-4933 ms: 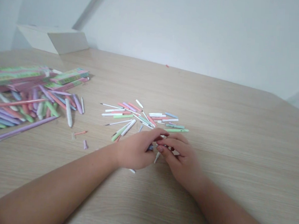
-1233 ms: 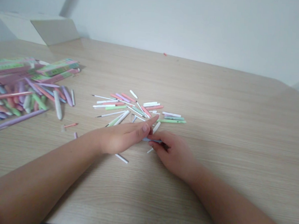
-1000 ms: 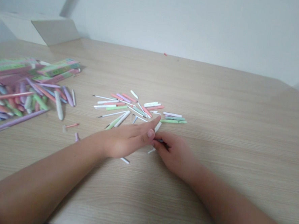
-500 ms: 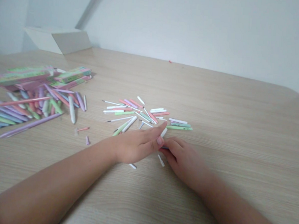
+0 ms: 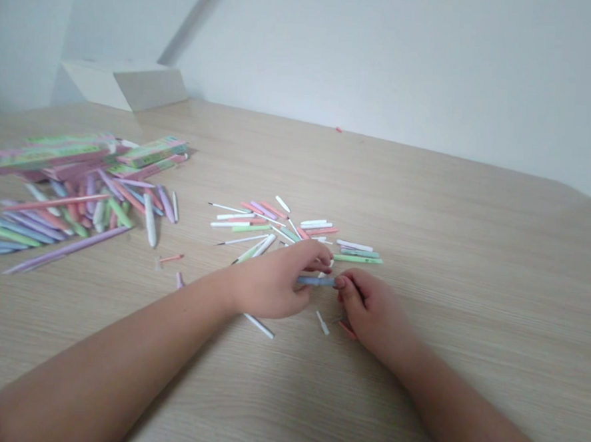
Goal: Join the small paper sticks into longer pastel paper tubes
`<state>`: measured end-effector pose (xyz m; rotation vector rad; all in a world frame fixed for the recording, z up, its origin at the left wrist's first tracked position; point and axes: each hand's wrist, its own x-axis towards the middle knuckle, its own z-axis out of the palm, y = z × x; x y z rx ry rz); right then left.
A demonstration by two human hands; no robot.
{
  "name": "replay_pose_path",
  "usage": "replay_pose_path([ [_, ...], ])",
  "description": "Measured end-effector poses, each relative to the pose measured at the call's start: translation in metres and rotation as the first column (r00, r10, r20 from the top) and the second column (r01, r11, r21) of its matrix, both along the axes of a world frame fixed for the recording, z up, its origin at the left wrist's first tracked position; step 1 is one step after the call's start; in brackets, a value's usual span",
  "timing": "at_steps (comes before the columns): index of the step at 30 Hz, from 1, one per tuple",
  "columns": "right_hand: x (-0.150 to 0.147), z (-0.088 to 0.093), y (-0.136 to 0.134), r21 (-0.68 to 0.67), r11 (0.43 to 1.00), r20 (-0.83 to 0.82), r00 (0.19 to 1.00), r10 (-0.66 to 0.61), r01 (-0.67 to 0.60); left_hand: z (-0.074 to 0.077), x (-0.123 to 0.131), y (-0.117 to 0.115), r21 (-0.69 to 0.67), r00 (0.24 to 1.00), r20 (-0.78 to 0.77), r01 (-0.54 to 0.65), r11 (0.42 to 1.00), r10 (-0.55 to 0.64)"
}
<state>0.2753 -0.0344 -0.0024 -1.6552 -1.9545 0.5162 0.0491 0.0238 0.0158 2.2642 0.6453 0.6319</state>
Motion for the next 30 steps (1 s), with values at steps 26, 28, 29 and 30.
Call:
replay_pose_path([
  [26, 0.021, 0.007, -0.003, -0.008, 0.997, -0.029, 0.997, 0.076, -0.077, 0.005, -0.009, 0.005, 0.228, 0.995, -0.095, -0.013, 0.974, 0.036],
  [28, 0.022, 0.003, -0.001, 0.061, 0.997, -0.093, 0.994, 0.051, -0.046, 0.004, -0.009, 0.006, 0.224, 0.993, -0.105, -0.025, 0.974, 0.05],
  [29, 0.023, 0.002, -0.001, 0.088, 0.996, -0.104, 0.994, 0.042, -0.033, 0.003, -0.009, 0.006, 0.219, 0.992, -0.109, -0.03, 0.975, 0.055],
  [30, 0.024, 0.001, -0.001, 0.104, 0.994, -0.093, 0.995, 0.035, -0.026, 0.003, -0.009, 0.007, 0.214, 0.992, -0.112, -0.034, 0.976, 0.059],
])
